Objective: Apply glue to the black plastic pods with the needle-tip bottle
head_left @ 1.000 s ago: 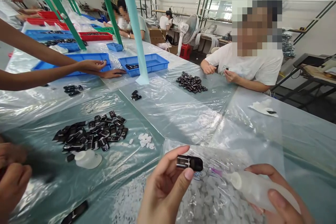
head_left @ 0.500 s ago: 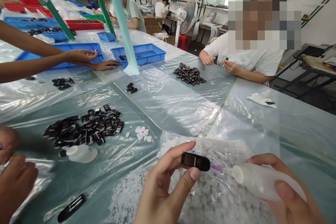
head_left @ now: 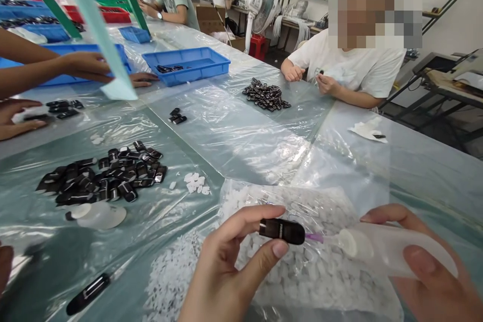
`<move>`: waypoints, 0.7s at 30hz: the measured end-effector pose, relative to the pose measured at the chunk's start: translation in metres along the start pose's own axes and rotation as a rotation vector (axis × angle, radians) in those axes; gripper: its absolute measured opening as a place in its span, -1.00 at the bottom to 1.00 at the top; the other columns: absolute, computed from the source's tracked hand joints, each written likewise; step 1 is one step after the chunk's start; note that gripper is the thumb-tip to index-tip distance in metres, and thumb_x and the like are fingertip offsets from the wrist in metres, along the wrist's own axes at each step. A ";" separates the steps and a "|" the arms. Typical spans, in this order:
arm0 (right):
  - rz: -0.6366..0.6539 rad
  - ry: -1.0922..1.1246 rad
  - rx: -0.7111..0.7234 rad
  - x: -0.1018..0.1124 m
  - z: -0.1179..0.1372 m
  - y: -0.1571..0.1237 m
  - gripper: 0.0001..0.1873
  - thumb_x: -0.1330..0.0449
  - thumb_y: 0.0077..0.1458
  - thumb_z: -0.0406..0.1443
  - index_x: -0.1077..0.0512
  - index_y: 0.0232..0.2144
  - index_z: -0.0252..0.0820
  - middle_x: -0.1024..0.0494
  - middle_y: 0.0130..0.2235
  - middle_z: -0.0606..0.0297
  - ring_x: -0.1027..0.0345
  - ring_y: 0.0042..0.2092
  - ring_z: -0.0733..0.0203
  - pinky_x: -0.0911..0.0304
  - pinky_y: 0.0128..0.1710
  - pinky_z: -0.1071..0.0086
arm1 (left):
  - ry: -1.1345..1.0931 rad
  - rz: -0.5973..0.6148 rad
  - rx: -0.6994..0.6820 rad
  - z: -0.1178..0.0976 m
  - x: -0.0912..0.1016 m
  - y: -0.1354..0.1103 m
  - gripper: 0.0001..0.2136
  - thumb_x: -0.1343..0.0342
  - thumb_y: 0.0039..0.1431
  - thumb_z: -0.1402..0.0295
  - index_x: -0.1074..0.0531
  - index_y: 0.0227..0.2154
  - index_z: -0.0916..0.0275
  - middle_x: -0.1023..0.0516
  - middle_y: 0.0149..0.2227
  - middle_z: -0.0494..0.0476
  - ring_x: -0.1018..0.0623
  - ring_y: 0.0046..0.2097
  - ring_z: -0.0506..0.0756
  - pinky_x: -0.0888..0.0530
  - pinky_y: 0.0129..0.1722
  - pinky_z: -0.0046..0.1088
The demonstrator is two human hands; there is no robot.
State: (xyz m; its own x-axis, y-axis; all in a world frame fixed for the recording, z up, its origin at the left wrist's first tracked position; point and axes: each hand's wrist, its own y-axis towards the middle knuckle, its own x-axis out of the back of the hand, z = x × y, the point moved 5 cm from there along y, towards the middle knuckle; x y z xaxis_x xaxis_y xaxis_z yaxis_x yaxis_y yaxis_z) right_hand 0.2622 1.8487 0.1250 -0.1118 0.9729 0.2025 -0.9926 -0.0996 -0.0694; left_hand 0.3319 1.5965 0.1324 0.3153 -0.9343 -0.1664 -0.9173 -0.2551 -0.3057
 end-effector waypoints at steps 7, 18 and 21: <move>0.050 -0.055 0.111 0.008 0.016 0.001 -0.70 -0.25 0.00 0.02 -0.53 -0.31 0.02 -0.45 -0.39 0.25 -0.34 -0.57 0.15 -0.25 -0.69 0.40 | -0.062 0.058 0.009 0.001 -0.007 0.002 -0.84 -0.38 0.04 0.22 -0.63 -0.28 -0.01 -0.49 -0.42 0.02 -0.47 -0.33 0.06 -0.46 -0.11 -0.49; 0.057 -0.173 0.255 0.016 0.027 0.001 -0.73 -0.17 0.11 -0.03 -0.53 -0.28 -0.02 -0.45 -0.40 0.24 -0.31 -0.61 0.19 -0.21 -0.75 0.44 | -0.076 0.118 0.040 0.002 -0.012 0.003 -0.86 -0.38 0.04 0.20 -0.62 -0.32 0.01 -0.54 -0.38 0.04 -0.52 -0.23 0.13 -0.46 -0.13 -0.45; 0.034 -0.165 0.263 0.018 0.028 0.002 -0.71 -0.23 0.04 -0.01 -0.55 -0.33 -0.04 -0.47 -0.42 0.22 -0.30 -0.63 0.19 -0.19 -0.77 0.43 | -0.065 0.118 0.031 0.003 -0.012 0.003 -0.86 -0.38 0.04 0.20 -0.62 -0.31 0.01 -0.54 -0.39 0.04 -0.51 -0.24 0.13 -0.46 -0.14 -0.45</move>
State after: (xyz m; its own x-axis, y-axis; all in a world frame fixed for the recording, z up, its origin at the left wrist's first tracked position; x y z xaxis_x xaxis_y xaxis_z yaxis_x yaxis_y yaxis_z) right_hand 0.2572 1.8601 0.1558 -0.1294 0.9232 0.3618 -0.9640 -0.2027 0.1723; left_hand 0.3259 1.6074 0.1310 0.2221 -0.9390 -0.2626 -0.9412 -0.1361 -0.3092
